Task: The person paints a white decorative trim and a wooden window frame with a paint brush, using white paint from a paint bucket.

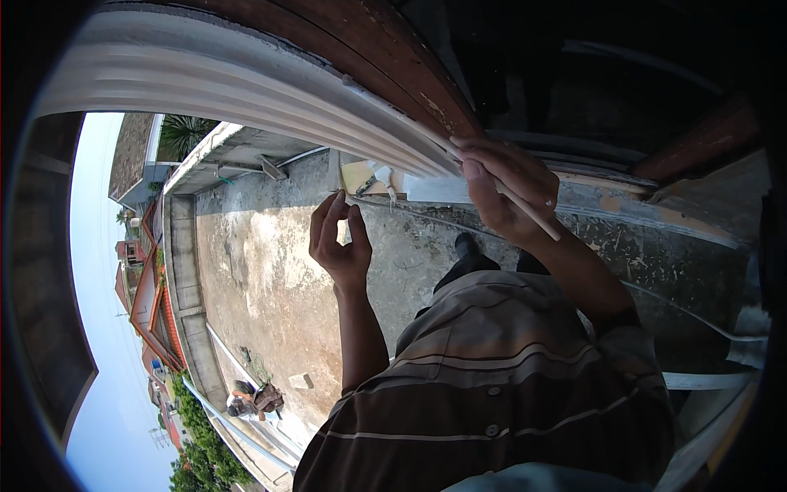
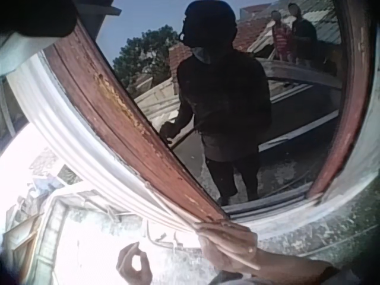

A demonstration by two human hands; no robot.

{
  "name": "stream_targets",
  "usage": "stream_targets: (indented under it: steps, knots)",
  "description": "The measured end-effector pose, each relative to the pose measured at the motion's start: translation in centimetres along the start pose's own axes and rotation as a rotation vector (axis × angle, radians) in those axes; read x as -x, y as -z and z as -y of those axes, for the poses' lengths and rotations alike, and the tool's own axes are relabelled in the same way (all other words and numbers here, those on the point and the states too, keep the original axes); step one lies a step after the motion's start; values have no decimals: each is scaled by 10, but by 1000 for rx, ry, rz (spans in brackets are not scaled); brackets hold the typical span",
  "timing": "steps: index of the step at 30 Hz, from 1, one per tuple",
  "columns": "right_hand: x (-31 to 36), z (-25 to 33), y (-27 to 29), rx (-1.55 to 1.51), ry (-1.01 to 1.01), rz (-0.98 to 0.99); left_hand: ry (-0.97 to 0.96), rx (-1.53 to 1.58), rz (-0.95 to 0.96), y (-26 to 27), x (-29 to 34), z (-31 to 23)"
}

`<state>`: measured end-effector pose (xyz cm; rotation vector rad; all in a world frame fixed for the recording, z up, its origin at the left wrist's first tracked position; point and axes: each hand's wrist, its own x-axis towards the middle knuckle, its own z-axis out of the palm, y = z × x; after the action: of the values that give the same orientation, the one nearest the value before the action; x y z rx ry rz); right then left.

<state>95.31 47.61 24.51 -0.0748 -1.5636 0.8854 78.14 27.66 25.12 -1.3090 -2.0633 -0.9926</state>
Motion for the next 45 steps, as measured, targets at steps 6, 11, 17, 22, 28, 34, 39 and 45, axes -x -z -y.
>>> stream_targets:
  steps: [6,11,17,22,28,34,39,45]
  knots:
    - [-1,-1,0,-58,-7,-64,20,-16,1,-2,1,4]
    - [19,-12,7,-23,-54,-12,-4,-10,-8,-2,1,6]
    - [-12,4,2,-36,29,-9,38,12,7,-5,2,2]
    - [36,-31,9,-14,21,-1,4,-23,-2,-2,6,8]
    - [48,-31,15,-5,-152,42,3,-21,1,0,12,13]
    - [17,-14,2,-22,-73,19,3,7,-33,-6,10,12]
    - [59,-37,12,6,-172,53,53,23,-4,-5,15,7]
    - [18,-16,4,41,177,50,83,40,13,-5,14,6]
